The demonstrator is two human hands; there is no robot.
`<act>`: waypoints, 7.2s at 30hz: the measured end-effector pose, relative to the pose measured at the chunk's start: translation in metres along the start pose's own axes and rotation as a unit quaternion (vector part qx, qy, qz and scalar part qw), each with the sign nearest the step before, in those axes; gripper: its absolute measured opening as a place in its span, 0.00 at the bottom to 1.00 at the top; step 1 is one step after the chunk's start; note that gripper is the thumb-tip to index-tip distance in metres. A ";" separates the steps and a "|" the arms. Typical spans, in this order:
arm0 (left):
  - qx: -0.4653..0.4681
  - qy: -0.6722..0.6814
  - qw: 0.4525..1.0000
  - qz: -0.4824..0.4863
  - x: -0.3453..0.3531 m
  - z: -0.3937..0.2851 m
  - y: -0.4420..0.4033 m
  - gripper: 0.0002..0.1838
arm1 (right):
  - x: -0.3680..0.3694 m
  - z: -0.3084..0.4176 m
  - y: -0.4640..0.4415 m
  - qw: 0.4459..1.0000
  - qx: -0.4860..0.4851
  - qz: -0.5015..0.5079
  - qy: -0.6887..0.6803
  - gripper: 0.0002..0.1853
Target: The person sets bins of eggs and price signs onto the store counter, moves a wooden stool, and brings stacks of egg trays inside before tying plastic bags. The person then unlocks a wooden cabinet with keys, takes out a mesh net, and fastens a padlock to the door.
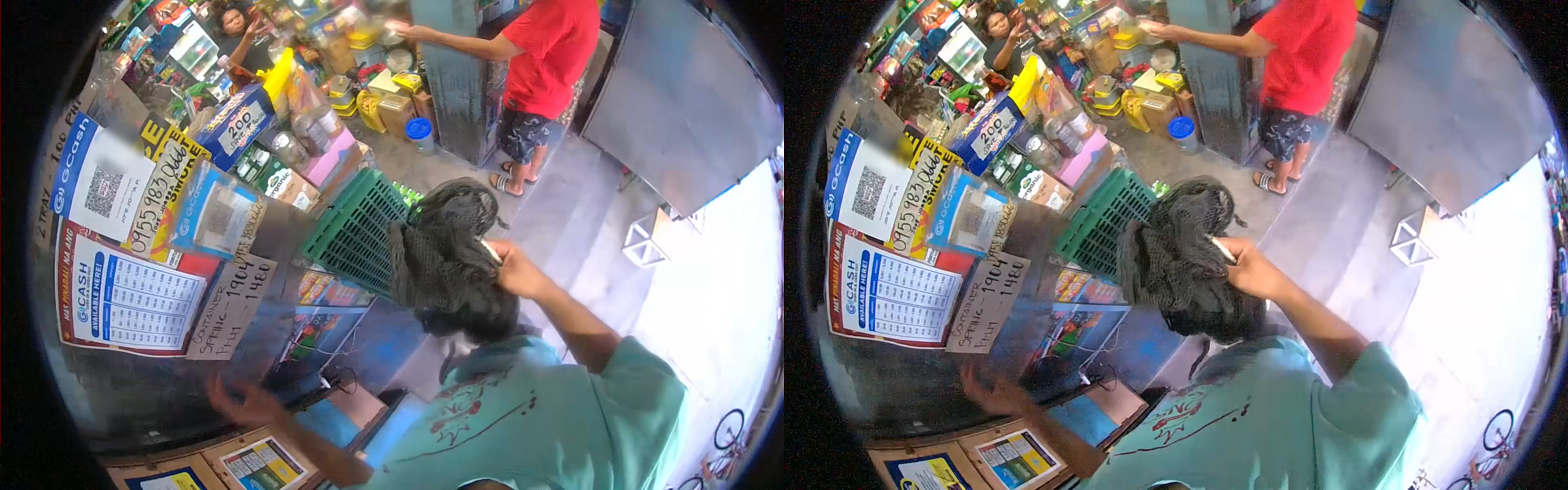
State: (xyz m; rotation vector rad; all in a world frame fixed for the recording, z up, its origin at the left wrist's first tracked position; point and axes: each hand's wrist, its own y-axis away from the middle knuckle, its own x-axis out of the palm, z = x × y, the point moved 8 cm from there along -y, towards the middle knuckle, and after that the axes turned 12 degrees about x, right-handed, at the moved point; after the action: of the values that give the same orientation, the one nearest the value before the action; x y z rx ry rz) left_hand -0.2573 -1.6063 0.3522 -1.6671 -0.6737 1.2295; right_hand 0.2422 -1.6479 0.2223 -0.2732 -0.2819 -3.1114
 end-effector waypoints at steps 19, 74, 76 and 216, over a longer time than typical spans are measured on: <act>0.194 0.730 0.502 0.422 0.292 -0.784 -0.077 0.16 | -0.425 0.146 0.196 0.782 -0.128 -0.522 0.315 0.08; -0.345 0.812 0.469 -0.035 0.968 -1.334 -0.464 0.23 | -1.269 0.417 -0.169 0.774 -0.073 -0.503 0.376 0.13; -0.342 0.714 0.600 0.112 1.021 -1.352 -0.446 0.23 | -1.299 0.395 -0.212 0.790 -0.076 -0.491 0.358 0.14; -0.361 0.534 0.640 0.418 0.673 -0.429 -0.149 0.15 | -0.474 0.570 -0.418 0.599 -0.452 -0.584 0.309 0.25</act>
State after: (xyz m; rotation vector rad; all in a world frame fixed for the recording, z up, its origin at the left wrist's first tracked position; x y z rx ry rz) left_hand 0.3911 -1.1335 0.2309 -3.1103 0.5530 0.1661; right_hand 0.7983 -1.1395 0.6178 1.6643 1.8774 -3.6186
